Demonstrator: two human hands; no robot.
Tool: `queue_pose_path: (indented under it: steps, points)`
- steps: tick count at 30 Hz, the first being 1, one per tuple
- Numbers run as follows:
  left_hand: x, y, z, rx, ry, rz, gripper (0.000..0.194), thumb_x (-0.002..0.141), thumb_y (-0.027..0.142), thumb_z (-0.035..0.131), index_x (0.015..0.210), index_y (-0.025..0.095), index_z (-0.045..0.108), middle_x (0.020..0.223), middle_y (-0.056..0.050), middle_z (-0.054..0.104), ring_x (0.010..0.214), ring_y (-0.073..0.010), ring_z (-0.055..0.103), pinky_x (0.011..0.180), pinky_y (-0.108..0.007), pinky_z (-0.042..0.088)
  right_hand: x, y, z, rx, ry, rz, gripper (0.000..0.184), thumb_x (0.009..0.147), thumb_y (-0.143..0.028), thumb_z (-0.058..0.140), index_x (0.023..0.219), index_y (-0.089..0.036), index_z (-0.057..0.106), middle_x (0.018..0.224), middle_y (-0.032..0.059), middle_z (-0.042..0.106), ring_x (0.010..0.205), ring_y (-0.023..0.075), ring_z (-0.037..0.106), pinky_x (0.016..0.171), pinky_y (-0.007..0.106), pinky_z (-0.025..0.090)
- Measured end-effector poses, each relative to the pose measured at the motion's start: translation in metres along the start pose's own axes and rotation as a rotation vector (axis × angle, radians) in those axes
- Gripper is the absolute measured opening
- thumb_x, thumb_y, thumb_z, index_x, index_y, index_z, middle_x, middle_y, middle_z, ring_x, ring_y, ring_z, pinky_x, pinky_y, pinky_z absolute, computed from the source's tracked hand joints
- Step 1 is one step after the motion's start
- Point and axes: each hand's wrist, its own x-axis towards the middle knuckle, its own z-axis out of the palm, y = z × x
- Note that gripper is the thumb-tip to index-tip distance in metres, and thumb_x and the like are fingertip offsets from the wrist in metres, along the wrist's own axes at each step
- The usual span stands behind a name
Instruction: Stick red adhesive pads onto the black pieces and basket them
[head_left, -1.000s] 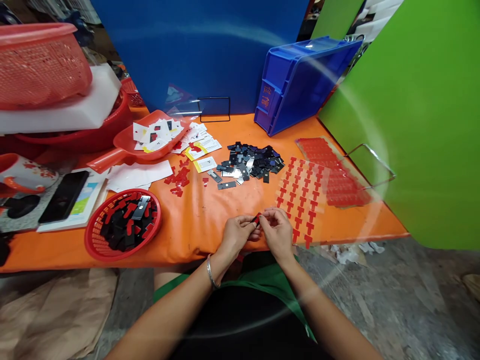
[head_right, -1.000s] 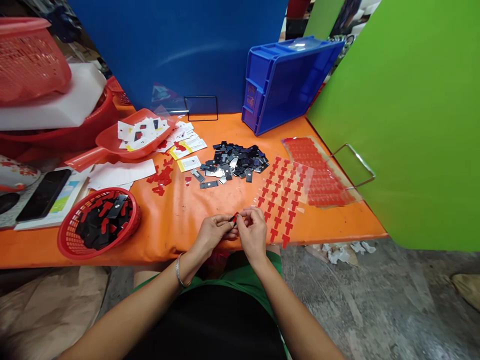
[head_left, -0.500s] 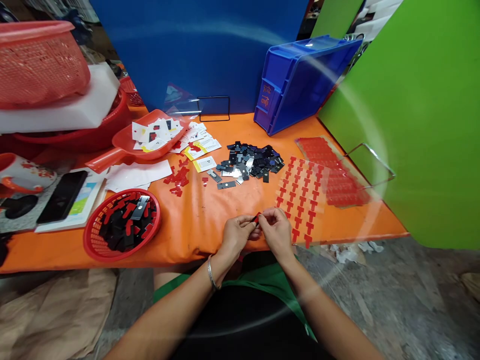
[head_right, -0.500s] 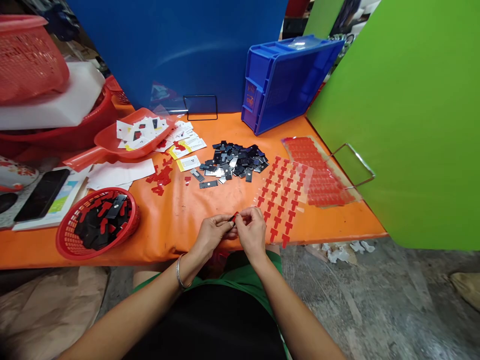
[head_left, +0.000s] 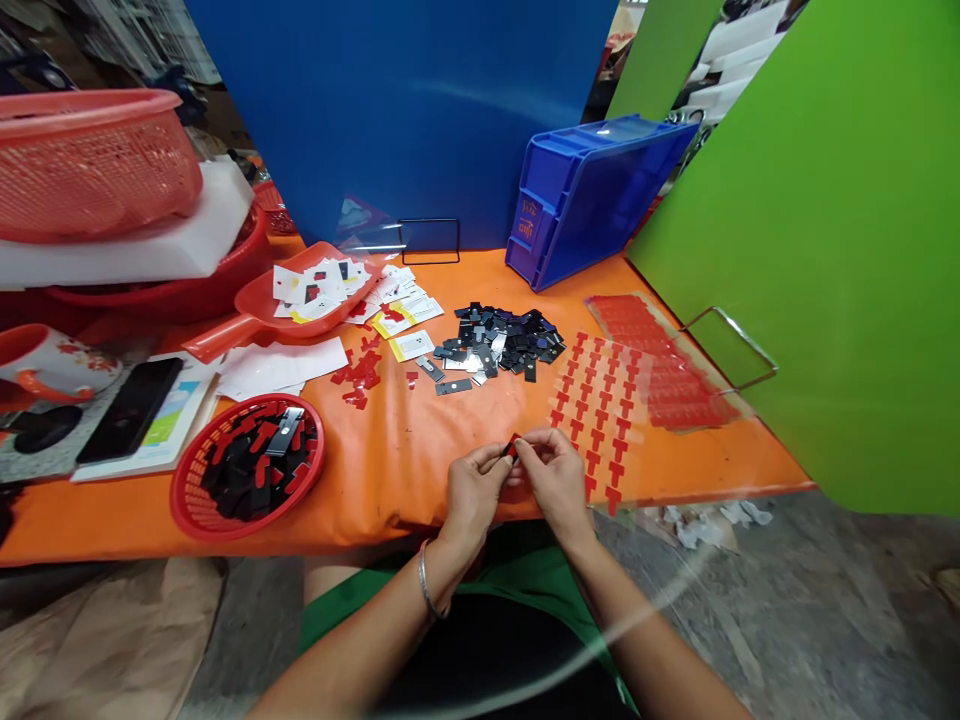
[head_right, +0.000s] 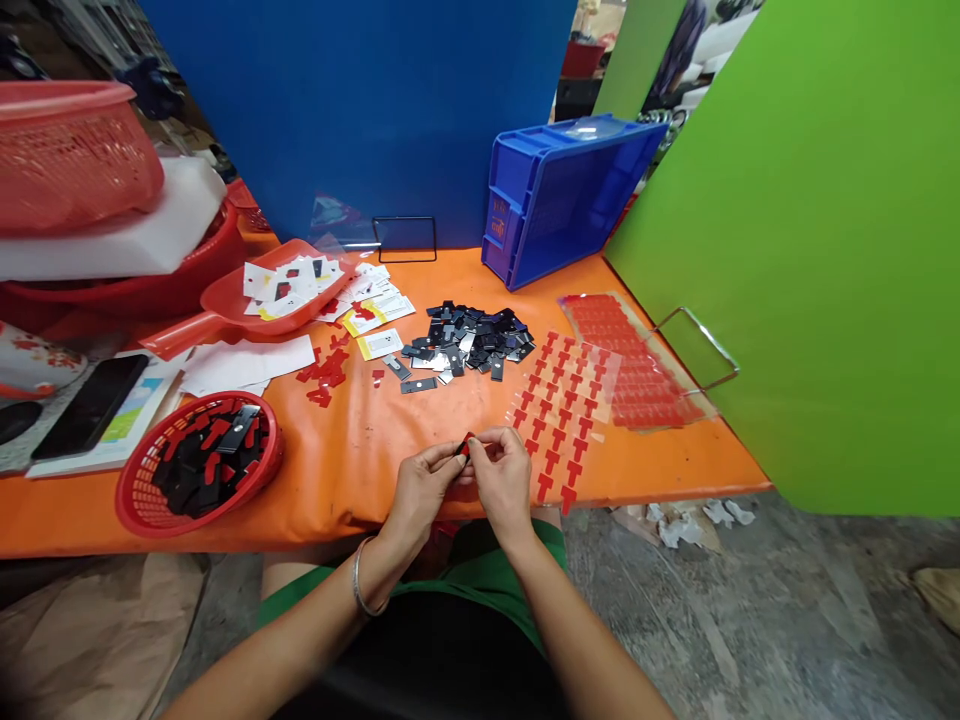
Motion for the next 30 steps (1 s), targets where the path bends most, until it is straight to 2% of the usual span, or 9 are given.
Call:
queue_pose_path:
  steps: [4, 9, 12, 15, 18, 24, 27, 30]
  points:
    - [-0.004, 0.007, 0.002, -0.014, -0.007, 0.041, 0.021, 0.067, 0.020, 0.071, 0.085, 0.010, 0.070, 0.071, -0.006, 0.071, 0.065, -0.0162, 0.067, 0.069, -0.027, 0.054, -0.001, -0.011, 0.002, 0.113, -0.020, 0.063, 0.030, 0.068, -0.043, 0.067, 0.079, -0.020, 0.052, 0.069, -0.0011, 0.056, 0.050, 0.0121, 0.055, 0.044, 0.026, 0.050]
    - [-0.005, 0.011, -0.001, -0.050, 0.020, -0.008, 0.029, 0.066, 0.023, 0.073, 0.090, 0.008, 0.068, 0.070, -0.007, 0.070, 0.065, -0.0167, 0.067, 0.071, -0.029, 0.055, 0.005, -0.015, 0.003, 0.183, 0.037, 0.073, 0.048, 0.060, -0.035, 0.076, 0.094, -0.021, 0.045, 0.086, -0.0015, 0.056, 0.050, 0.0080, 0.055, 0.046, 0.023, 0.049]
    - [-0.006, 0.011, -0.004, -0.094, 0.010, -0.040, 0.032, 0.064, 0.023, 0.074, 0.091, 0.008, 0.068, 0.073, -0.008, 0.071, 0.067, -0.0172, 0.068, 0.072, -0.029, 0.055, 0.006, -0.015, 0.003, 0.209, -0.065, 0.138, 0.049, 0.061, -0.038, 0.075, 0.099, -0.019, 0.051, 0.085, -0.0005, 0.058, 0.052, 0.0088, 0.056, 0.047, 0.024, 0.050]
    - [-0.008, 0.012, -0.006, -0.116, -0.011, -0.038, 0.033, 0.065, 0.023, 0.074, 0.093, 0.007, 0.067, 0.075, -0.008, 0.071, 0.069, -0.0175, 0.068, 0.072, -0.029, 0.055, 0.004, -0.016, 0.006, 0.250, -0.165, 0.230, 0.036, 0.062, -0.041, 0.074, 0.085, -0.017, 0.060, 0.071, -0.0014, 0.060, 0.049, 0.0099, 0.054, 0.045, 0.024, 0.048]
    - [-0.009, 0.013, -0.009, -0.101, 0.007, -0.049, 0.033, 0.064, 0.022, 0.074, 0.093, 0.007, 0.067, 0.075, -0.008, 0.071, 0.067, -0.0174, 0.068, 0.069, -0.029, 0.056, 0.003, -0.017, 0.010, 0.306, -0.213, 0.324, 0.031, 0.060, -0.043, 0.075, 0.068, -0.017, 0.061, 0.056, -0.0026, 0.058, 0.044, 0.0106, 0.051, 0.040, 0.024, 0.045]
    - [-0.013, 0.021, -0.025, -0.042, 0.019, -0.055, 0.028, 0.064, 0.022, 0.074, 0.088, 0.009, 0.068, 0.073, -0.008, 0.071, 0.064, -0.0165, 0.067, 0.066, -0.027, 0.055, 0.006, -0.020, 0.015, 0.356, -0.347, 0.455, 0.032, 0.064, -0.046, 0.071, 0.062, -0.015, 0.062, 0.048, -0.0009, 0.056, 0.039, 0.0065, 0.043, 0.033, 0.016, 0.025]
    - [-0.019, 0.041, -0.045, 0.052, 0.048, 0.025, 0.031, 0.063, 0.026, 0.074, 0.089, 0.010, 0.066, 0.077, -0.009, 0.071, 0.064, -0.0168, 0.066, 0.065, -0.028, 0.055, 0.014, -0.020, 0.020, 0.253, -0.371, 0.378, 0.039, 0.072, -0.053, 0.060, 0.067, -0.014, 0.066, 0.059, 0.0039, 0.063, 0.042, 0.0081, 0.045, 0.034, 0.019, 0.027]
    - [-0.027, 0.074, -0.080, 0.262, 0.159, 0.271, 0.036, 0.069, 0.031, 0.070, 0.098, 0.011, 0.065, 0.083, -0.008, 0.070, 0.071, -0.0167, 0.066, 0.072, -0.029, 0.054, 0.032, -0.015, 0.029, -0.039, -0.356, 0.078, 0.032, 0.077, -0.045, 0.056, 0.069, -0.016, 0.067, 0.067, 0.0040, 0.064, 0.052, 0.0126, 0.052, 0.044, 0.023, 0.037]
